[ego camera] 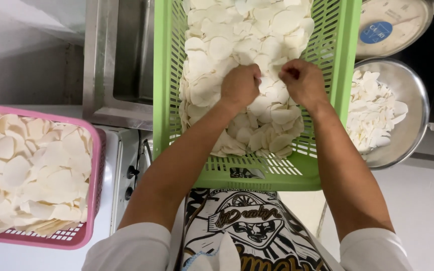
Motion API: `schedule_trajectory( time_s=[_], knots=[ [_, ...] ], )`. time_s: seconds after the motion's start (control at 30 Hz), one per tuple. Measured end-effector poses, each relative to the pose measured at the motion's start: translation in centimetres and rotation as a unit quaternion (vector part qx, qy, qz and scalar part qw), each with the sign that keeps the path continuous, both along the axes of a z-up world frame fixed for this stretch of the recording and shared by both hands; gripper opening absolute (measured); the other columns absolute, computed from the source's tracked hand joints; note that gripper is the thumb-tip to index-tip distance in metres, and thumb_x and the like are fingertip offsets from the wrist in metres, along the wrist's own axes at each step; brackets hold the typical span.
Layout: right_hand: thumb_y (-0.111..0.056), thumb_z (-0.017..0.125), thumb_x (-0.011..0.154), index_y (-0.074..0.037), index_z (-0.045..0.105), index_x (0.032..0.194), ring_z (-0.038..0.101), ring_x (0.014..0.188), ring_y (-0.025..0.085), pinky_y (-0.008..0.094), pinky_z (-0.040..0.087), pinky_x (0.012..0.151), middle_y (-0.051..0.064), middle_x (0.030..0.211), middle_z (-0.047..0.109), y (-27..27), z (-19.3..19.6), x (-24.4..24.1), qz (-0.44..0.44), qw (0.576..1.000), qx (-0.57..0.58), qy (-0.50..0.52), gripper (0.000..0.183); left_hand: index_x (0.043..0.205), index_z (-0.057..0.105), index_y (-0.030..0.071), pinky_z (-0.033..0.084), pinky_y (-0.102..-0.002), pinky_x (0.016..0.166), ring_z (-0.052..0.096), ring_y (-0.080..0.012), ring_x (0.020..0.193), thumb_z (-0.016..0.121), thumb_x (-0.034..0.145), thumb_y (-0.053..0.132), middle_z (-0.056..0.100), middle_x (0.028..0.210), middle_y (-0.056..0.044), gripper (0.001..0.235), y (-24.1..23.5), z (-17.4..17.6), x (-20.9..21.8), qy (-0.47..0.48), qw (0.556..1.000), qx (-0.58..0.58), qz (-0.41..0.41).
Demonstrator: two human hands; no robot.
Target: The person stands at a kitchen counter and sorts thin, white, round dough sheets from a green basket into a metal bowl. They pick up the sheets by hand, separate them, and transfer them one by one or in small groups.
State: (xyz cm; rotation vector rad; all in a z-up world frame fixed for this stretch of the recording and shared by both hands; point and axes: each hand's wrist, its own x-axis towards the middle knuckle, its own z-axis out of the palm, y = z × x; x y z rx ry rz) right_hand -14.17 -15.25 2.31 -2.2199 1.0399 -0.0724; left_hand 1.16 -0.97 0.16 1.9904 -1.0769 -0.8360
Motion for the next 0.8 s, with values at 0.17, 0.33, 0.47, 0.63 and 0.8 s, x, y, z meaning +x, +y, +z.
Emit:
schedule_trajectory(
  time_s=[0.17, 0.33, 0.47, 0.63, 0.8],
  knots=[
    [-0.019, 0.076, 0.089, -0.009, 0.069, 0.123, 0.072, 0.098, 0.035, 0.050, 0.059, 0.081, 0.012, 0.106, 0.072, 2.0, 1.4, 0.8, 0.031, 0.987, -0.027, 0.152, 0.036, 0.105, 0.071, 0.019, 0.060, -0.047, 0.085, 0.075, -0.0323, 0.097, 0.067, 0.095, 0.029, 0.076, 0.094, -0.008, 0.015, -0.4, -0.5, 3.7, -0.053, 0.997, 0.056, 0.016],
    [-0.022, 0.069, 0.092, -0.014, 0.075, 0.111, 0.073, 0.093, 0.040, 0.054, 0.061, 0.077, 0.013, 0.098, 0.071, 1.4, -0.5, 0.4, 0.095, 0.970, -0.076, 0.211, 0.021, 0.132, 0.062, 0.009, 0.062, -0.046, 0.088, 0.074, -0.0312, 0.104, 0.068, 0.097, 0.030, 0.072, 0.105, -0.015, 0.042, 1.4, 3.0, 5.6, -0.076, 0.995, 0.066, 0.023],
    [-0.008, 0.066, 0.097, -0.002, 0.069, 0.108, 0.070, 0.094, 0.031, 0.044, 0.061, 0.076, 0.018, 0.101, 0.068, 1.3, 3.6, 0.5, 0.021, 0.997, 0.074, -0.015, 0.013, 0.114, 0.071, 0.009, 0.061, -0.050, 0.082, 0.074, -0.0369, 0.095, 0.063, 0.096, 0.020, 0.074, 0.091, -0.014, 0.021, 2.2, 1.6, 3.3, -0.057, 0.997, 0.035, -0.034],
    [0.006, 0.055, 0.098, 0.006, 0.055, 0.127, 0.060, 0.093, 0.021, 0.035, 0.061, 0.080, 0.018, 0.102, 0.058, 1.7, 6.0, 0.1, -0.022, 0.970, 0.196, -0.142, 0.029, 0.126, 0.068, 0.008, 0.057, -0.054, 0.094, 0.072, -0.0399, 0.104, 0.064, 0.094, 0.015, 0.075, 0.100, -0.019, 0.033, 2.1, -1.1, -2.1, -0.024, 0.992, 0.031, -0.119],
    [-0.026, 0.059, 0.100, -0.004, 0.072, 0.117, 0.072, 0.102, 0.044, 0.056, 0.060, 0.085, 0.026, 0.105, 0.074, 6.0, 8.3, 0.2, 0.170, 0.932, 0.034, 0.317, 0.031, 0.086, 0.072, 0.004, 0.057, -0.039, 0.071, 0.068, -0.0246, 0.073, 0.060, 0.090, 0.010, 0.068, 0.074, -0.009, 0.014, 2.0, -2.3, -4.0, -0.102, 0.979, 0.060, -0.165]
  ],
)
